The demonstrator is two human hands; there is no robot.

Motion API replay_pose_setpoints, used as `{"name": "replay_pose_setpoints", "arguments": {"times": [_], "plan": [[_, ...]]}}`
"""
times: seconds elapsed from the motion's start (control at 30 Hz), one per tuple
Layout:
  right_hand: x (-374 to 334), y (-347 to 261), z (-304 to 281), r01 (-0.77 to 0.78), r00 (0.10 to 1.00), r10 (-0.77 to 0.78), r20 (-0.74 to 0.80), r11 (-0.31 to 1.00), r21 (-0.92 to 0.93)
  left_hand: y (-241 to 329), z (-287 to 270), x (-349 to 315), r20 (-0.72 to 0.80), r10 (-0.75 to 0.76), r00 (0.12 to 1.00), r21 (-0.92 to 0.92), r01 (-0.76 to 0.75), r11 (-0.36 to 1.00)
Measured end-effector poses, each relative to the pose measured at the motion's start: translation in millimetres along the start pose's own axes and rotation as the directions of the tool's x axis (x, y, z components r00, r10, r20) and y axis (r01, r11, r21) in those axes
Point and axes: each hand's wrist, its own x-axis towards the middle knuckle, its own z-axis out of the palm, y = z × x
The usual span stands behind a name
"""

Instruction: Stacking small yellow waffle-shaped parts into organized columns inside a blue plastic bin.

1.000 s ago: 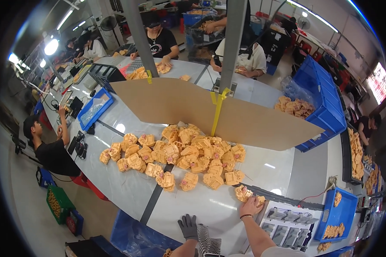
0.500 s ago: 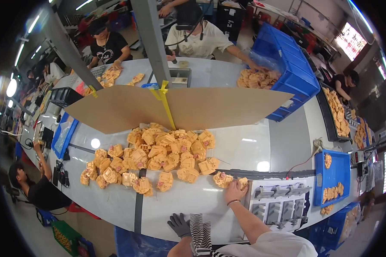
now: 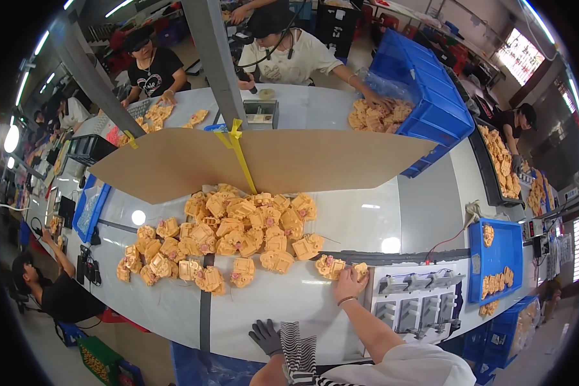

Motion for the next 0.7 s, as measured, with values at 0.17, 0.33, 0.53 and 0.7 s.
{"name": "replay_pose_setpoints", "arguments": {"times": [0.17, 0.33, 0.53, 0.7], "plan": [[2.2, 0.0, 0.9, 0.005, 1.000, -0.005, -0.001, 1.000, 0.003, -6.0, 15.4, -5.6, -0.007, 0.036, 0.999, 0.067, -0.036, 0.997], [3.4, -2.6, -3.1, 0.006, 1.000, -0.006, 0.015, 1.000, 0.014, -3.7, 11.2, -6.0, 0.047, 0.037, 0.998, 0.089, -0.041, 0.995], [1.5, 1.7, 0.0, -0.031, 0.998, 0.029, 0.049, 0.999, 0.035, 7.9, -9.9, 8.6, 0.051, -0.050, 0.997, -0.038, 0.052, 0.998], [2.4, -5.8, -7.1, -0.039, 0.992, 0.030, 0.119, 0.996, 0.075, 1.0, 2.9, -1.7, 0.074, -0.050, 0.996, 0.040, 0.047, 0.998]]}}
